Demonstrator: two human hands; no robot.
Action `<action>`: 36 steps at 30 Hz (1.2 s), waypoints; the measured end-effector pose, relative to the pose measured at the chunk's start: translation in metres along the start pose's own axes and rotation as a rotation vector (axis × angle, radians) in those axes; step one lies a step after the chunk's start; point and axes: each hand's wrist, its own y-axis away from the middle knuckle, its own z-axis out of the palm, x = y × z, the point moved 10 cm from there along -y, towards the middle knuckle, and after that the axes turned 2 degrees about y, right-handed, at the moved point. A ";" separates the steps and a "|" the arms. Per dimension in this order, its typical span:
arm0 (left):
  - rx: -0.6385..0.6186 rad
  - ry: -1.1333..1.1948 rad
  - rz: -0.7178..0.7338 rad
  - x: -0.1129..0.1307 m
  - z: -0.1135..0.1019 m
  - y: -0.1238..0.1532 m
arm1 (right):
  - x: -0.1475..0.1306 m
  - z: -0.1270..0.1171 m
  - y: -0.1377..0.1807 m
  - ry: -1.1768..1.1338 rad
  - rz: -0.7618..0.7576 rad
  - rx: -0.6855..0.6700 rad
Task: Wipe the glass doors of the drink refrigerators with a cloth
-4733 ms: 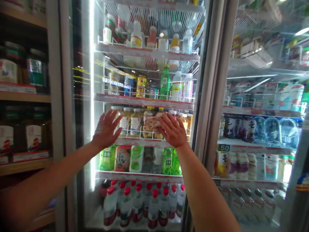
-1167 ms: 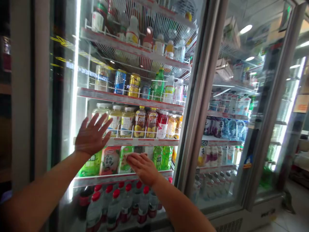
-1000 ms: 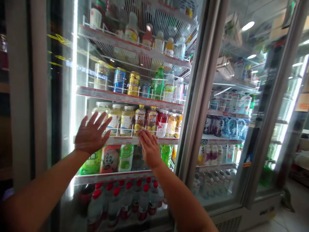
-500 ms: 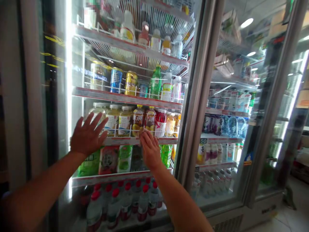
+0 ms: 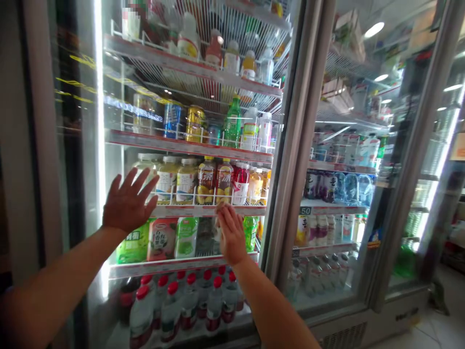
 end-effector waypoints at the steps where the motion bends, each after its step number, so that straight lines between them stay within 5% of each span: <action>1: 0.004 -0.010 0.004 0.000 0.000 0.000 | -0.012 0.005 0.009 -0.015 -0.078 -0.056; 5: 0.018 -0.056 0.026 0.001 0.000 0.001 | -0.030 0.018 0.021 -0.054 -0.260 -0.239; 11: 0.021 -0.040 0.028 0.001 -0.001 0.001 | 0.021 -0.007 -0.004 -0.004 0.068 0.053; 18: 0.008 -0.044 0.025 0.000 0.001 0.001 | -0.021 0.020 0.023 -0.043 -0.189 -0.247; 23: -0.011 -0.023 0.013 -0.002 0.003 0.002 | 0.021 -0.007 -0.010 -0.024 0.070 0.032; 25: -0.023 0.008 0.000 -0.004 0.005 0.002 | 0.012 -0.004 0.000 -0.026 0.075 0.043; 28: -0.015 0.040 -0.013 -0.005 0.004 0.002 | -0.028 0.017 0.020 -0.063 -0.123 -0.113; 31: -0.011 0.039 -0.010 -0.004 0.004 0.002 | -0.042 0.028 0.007 -0.093 -0.211 -0.217; 36: -0.025 -0.024 0.004 -0.002 0.003 0.002 | -0.004 0.006 -0.045 -0.025 0.067 0.073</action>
